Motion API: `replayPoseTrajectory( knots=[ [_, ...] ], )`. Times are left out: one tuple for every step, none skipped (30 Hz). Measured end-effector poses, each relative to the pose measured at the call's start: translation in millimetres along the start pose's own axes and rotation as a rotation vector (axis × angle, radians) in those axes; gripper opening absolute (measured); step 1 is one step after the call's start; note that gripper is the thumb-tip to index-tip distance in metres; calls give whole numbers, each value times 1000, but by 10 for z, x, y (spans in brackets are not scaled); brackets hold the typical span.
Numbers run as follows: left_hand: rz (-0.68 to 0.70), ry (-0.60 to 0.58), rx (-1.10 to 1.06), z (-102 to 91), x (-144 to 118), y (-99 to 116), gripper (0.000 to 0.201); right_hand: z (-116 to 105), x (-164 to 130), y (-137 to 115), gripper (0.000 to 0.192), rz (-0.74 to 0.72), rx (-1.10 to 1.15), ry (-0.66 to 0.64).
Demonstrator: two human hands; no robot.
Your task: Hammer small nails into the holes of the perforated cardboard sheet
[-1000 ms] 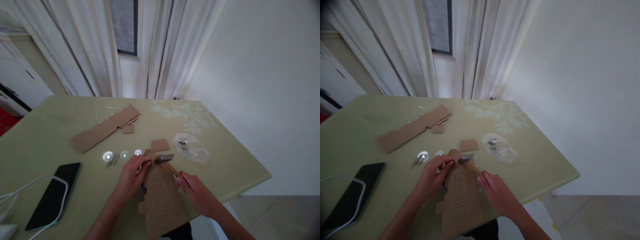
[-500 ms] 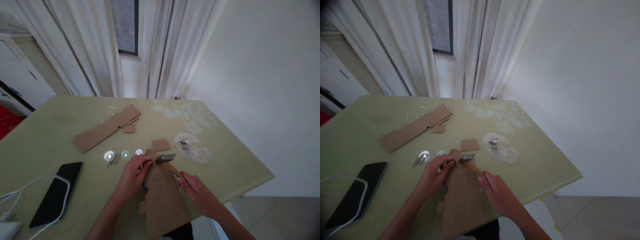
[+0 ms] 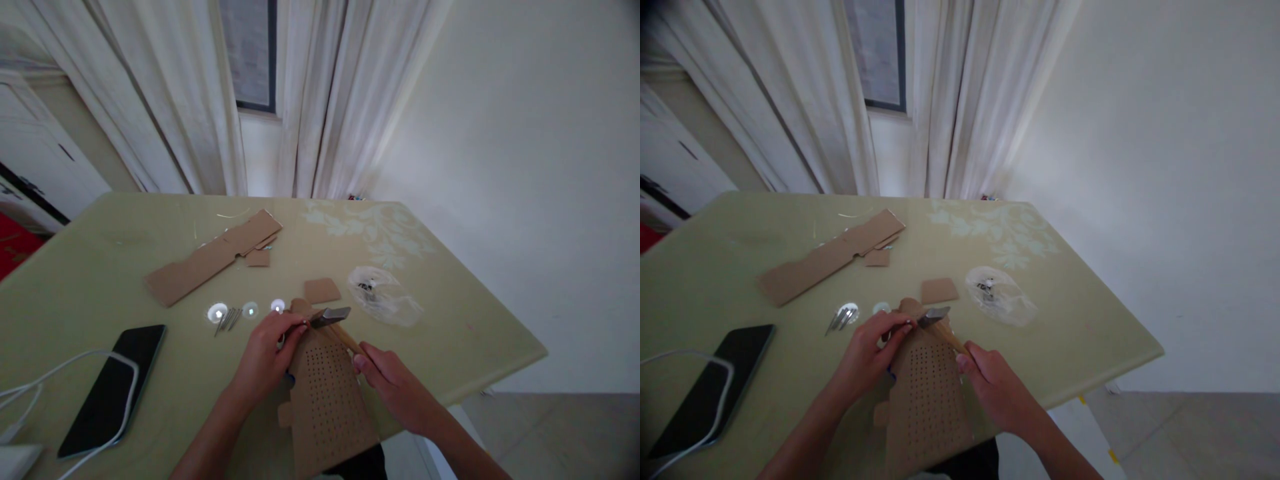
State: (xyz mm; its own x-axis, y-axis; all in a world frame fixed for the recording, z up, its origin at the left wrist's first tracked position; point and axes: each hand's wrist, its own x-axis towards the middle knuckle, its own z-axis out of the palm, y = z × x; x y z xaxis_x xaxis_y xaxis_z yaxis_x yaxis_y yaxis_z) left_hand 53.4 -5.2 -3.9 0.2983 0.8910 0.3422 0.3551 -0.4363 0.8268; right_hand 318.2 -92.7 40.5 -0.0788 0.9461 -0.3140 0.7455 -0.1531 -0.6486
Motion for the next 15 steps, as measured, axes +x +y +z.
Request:
replayPoseTrajectory(
  knots=[
    [4,-4,4,1,1,-2,17,-16,0,-9,51,-6,7,-5],
    [7,-9,11,1,2,-4,17,-42,-6,-24,53,-11,12,-10],
    [10,-13,20,2,4,-5,17,-80,-20,-47,56,-15,15,-16],
    [14,-15,31,3,6,-7,17,-128,-43,-79,58,-14,16,-21],
    [19,-16,43,5,8,-8,17,-187,-73,-119,60,-12,17,-17],
    [27,-15,55,6,10,-9,18,-252,-109,-167,61,-10,26,-18],
    [39,-13,67,8,10,-10,18,-320,-146,-221,62,-5,34,-11],
    [53,-13,79,9,9,-11,18,-385,-181,-278,62,-4,36,2],
    [70,-12,91,9,7,-12,18,-444,-210,-337,62,-6,31,9],
    [88,-11,103,9,3,-14,18,-491,-231,-393,61,-12,15,5],
    [106,-7,116,9,-1,-16,18,-526,-241,-446,59,-11,-6,-4],
    [122,-1,130,8,-6,-18,18,-549,-243,-492,56,-8,-35,-25],
    [138,3,143,8,-10,-19,18,-561,-237,-531,54,-7,-65,-46],
    [150,8,156,7,-13,-20,17,-565,-228,-562,52,-4,-95,-63],
    [160,13,166,7,-14,-20,17,-564,-219,-588,50,-5,-121,-71]
  ],
)
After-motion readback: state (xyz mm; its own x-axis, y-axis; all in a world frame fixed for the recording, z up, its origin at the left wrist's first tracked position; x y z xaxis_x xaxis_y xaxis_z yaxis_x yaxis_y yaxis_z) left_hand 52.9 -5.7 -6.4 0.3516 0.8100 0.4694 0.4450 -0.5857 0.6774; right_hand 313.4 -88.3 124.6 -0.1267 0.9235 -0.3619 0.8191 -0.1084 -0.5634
